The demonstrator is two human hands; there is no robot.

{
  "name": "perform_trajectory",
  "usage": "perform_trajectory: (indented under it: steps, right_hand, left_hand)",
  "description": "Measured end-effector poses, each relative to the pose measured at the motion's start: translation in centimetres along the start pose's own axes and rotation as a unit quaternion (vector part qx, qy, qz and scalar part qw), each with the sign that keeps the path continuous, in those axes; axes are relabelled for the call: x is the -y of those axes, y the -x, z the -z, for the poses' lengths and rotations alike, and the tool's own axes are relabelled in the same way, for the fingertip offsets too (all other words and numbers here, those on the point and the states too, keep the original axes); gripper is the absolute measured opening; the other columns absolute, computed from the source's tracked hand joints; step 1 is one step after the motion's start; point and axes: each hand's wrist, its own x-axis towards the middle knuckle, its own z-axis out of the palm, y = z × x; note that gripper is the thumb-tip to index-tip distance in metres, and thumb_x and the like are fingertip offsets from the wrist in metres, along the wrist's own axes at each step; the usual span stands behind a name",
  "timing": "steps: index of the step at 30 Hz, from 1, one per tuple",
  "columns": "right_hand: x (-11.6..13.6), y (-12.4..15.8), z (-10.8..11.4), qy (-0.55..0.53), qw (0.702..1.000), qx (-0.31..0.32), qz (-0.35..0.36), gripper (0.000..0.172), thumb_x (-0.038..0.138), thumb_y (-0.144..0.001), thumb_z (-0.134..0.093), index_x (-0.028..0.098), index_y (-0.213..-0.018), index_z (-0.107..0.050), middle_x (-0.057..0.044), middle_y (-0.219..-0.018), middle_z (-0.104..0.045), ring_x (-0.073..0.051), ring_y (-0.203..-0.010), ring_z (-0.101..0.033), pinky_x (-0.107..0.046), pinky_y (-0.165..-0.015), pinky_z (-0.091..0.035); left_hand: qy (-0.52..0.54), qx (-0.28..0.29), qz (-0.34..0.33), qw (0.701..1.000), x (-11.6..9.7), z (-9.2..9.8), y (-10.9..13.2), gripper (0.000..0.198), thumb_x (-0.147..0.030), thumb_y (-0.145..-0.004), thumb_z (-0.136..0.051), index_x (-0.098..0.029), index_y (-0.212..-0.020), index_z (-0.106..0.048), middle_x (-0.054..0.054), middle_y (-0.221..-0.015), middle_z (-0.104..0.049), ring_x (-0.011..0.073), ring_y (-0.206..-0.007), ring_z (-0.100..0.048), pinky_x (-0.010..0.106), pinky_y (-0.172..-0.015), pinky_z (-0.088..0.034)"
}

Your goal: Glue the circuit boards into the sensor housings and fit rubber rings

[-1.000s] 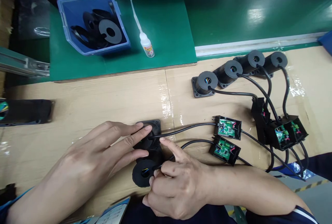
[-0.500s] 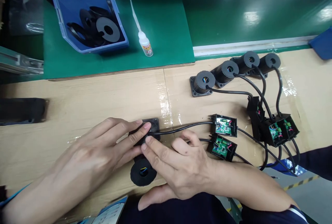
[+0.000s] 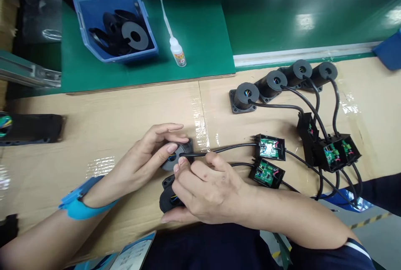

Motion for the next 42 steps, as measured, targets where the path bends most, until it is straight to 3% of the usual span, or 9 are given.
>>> perform_trajectory:
  steps: [5,12,20,24,27,31,34,37,42]
  right_hand:
    - [0.2,-0.2,0.1,0.030,0.999,0.003,0.012,0.064,0.065,-0.098,-0.046,0.009,-0.114,-0.072,-0.015,-0.116,-0.071,-0.021,-0.091,-0.056,-0.039,-0.084,-0.041]
    - [0.1,-0.2,0.3,0.021,1.000,-0.003,0.010,0.062,0.066,-0.095,-0.054,0.009,-0.112,-0.072,-0.014,-0.113,-0.071,-0.021,-0.091,-0.054,-0.038,-0.085,-0.040]
    - [-0.1,-1.0,0.1,-0.037,0.999,-0.013,-0.025,0.055,0.061,-0.094,-0.058,0.008,-0.104,-0.073,-0.011,-0.097,-0.074,-0.021,-0.084,-0.057,-0.040,-0.078,-0.038]
    - [-0.2,-1.0,-0.1,-0.048,0.998,-0.022,-0.029,0.052,0.058,-0.095,-0.058,0.008,-0.103,-0.073,-0.011,-0.098,-0.074,-0.021,-0.083,-0.058,-0.040,-0.077,-0.039]
    - [-0.1,-1.1,-0.1,-0.052,0.998,-0.026,-0.027,0.052,0.056,-0.094,-0.060,0.007,-0.103,-0.072,-0.011,-0.098,-0.075,-0.021,-0.083,-0.058,-0.040,-0.076,-0.040]
    - [-0.2,-1.1,-0.1,-0.057,0.998,-0.019,-0.029,0.053,0.057,-0.093,-0.062,0.007,-0.104,-0.072,-0.010,-0.097,-0.075,-0.020,-0.082,-0.058,-0.039,-0.074,-0.039]
    - [-0.3,-1.1,-0.1,-0.055,0.998,-0.021,-0.032,0.052,0.059,-0.094,-0.060,0.009,-0.104,-0.072,-0.009,-0.097,-0.075,-0.020,-0.083,-0.059,-0.041,-0.077,-0.039]
    - [-0.4,-1.1,-0.1,-0.058,0.997,-0.021,-0.036,0.051,0.059,-0.093,-0.060,0.010,-0.102,-0.071,-0.008,-0.093,-0.075,-0.020,-0.081,-0.061,-0.041,-0.076,-0.038]
    - [-0.3,-1.3,-0.2,-0.049,0.998,-0.020,-0.037,0.046,0.054,-0.092,-0.064,0.009,-0.102,-0.070,-0.009,-0.092,-0.076,-0.021,-0.082,-0.063,-0.042,-0.079,-0.038]
  left_hand:
    - [0.002,0.019,-0.016,1.000,-0.2,0.0,-0.7,0.028,-0.032,-0.104,-0.048,-0.024,-0.130,-0.054,0.006,-0.129,-0.065,0.0175,-0.112,-0.065,0.031,-0.099,-0.052]
    - [-0.028,0.011,-0.020,0.999,-0.7,0.0,-1.4,0.019,-0.034,-0.101,-0.052,-0.020,-0.100,-0.065,0.003,-0.097,-0.069,0.0176,-0.092,-0.065,0.032,-0.085,-0.051]
    - [-0.014,0.014,-0.027,0.999,-0.2,0.4,-0.5,0.023,-0.034,-0.102,-0.053,-0.022,-0.120,-0.061,0.007,-0.117,-0.069,0.0194,-0.109,-0.066,0.035,-0.098,-0.053]
    - [-0.041,0.048,-0.034,0.997,0.3,1.3,0.7,0.044,-0.030,-0.102,-0.053,-0.026,-0.145,-0.041,0.011,-0.149,-0.050,0.0226,-0.142,-0.046,0.041,-0.118,-0.042]
    - [-0.097,0.016,-0.056,0.994,0.5,1.4,1.2,0.041,-0.028,-0.102,-0.054,-0.027,-0.141,-0.043,0.010,-0.152,-0.047,0.0245,-0.151,-0.033,0.048,-0.123,-0.034]
    - [-0.131,0.004,-0.086,0.988,0.5,1.1,1.0,0.030,-0.024,-0.102,-0.053,-0.028,-0.132,-0.051,0.008,-0.151,-0.048,0.0252,-0.150,-0.034,0.052,-0.123,-0.032]
    - [-0.094,0.026,-0.078,0.992,0.2,0.8,0.5,0.045,-0.025,-0.103,-0.051,-0.029,-0.146,-0.040,0.008,-0.150,-0.051,0.0244,-0.148,-0.039,0.051,-0.123,-0.032]
    - [-0.003,0.035,-0.047,0.998,-0.2,0.3,-0.2,0.052,-0.026,-0.103,-0.050,-0.027,-0.152,-0.032,0.007,-0.132,-0.066,0.0224,-0.139,-0.050,0.048,-0.121,-0.036]
    - [0.065,0.012,-0.026,0.997,-0.7,-0.4,-1.1,0.043,-0.028,-0.100,-0.056,-0.023,-0.141,-0.046,0.005,-0.109,-0.071,0.0194,-0.111,-0.067,0.039,-0.106,-0.048]
